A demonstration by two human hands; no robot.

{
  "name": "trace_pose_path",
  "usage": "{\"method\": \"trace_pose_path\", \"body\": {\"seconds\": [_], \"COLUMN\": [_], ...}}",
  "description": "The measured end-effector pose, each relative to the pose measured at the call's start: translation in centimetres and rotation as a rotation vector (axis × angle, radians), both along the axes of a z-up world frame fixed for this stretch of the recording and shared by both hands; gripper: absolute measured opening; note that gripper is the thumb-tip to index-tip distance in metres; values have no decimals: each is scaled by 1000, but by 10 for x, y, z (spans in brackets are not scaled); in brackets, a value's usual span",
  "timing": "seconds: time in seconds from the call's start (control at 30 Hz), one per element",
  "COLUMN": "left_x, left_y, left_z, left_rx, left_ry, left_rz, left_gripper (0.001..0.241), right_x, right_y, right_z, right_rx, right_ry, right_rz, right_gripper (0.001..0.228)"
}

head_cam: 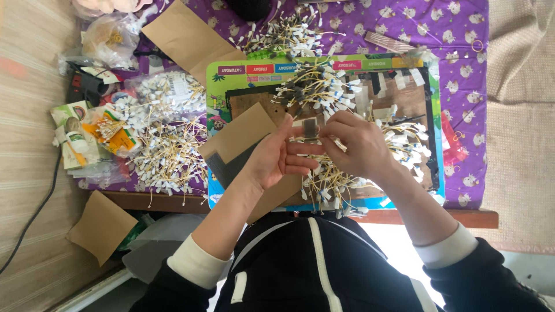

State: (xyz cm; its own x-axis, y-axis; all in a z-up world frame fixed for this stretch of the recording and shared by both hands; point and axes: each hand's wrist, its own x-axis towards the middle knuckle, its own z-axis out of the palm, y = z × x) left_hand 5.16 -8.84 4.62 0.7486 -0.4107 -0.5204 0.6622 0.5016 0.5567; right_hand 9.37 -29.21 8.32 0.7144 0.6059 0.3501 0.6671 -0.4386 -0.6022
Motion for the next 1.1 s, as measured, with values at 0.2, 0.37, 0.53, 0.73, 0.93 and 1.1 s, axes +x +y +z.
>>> {"method": "trace_pose_path", "body": {"seconds": [0.2, 0.37, 0.53, 0.73, 0.93, 1.1], "left_x": [-9, -13, -9, -10, -12, -21], "left_y": [-9, -17, -16, -9, -10, -19], "left_z": [1, -9, -11, 11, 29, 38], "left_rx": [211, 285, 4, -219, 146, 558], "left_ry": [-153, -275, -143, -80, -441, -615], "left_rz": [-15, 71, 213, 277, 63, -11], "left_gripper": [35, 38, 39, 35, 32, 21], "right_x": [-7, -13, -19, -20, -18, -15], "right_y": [-3, -3, -7, -9, -10, -9], "right_z": [4, 6, 7, 12, 11, -3], "right_rx": [9, 55, 190, 40, 80, 8], "right_ry": [160, 429, 245, 46, 533, 829], "right_rz": [-78, -174, -56, -84, -225, -305], "right_gripper": [6, 5, 5, 5, 12, 17]}}
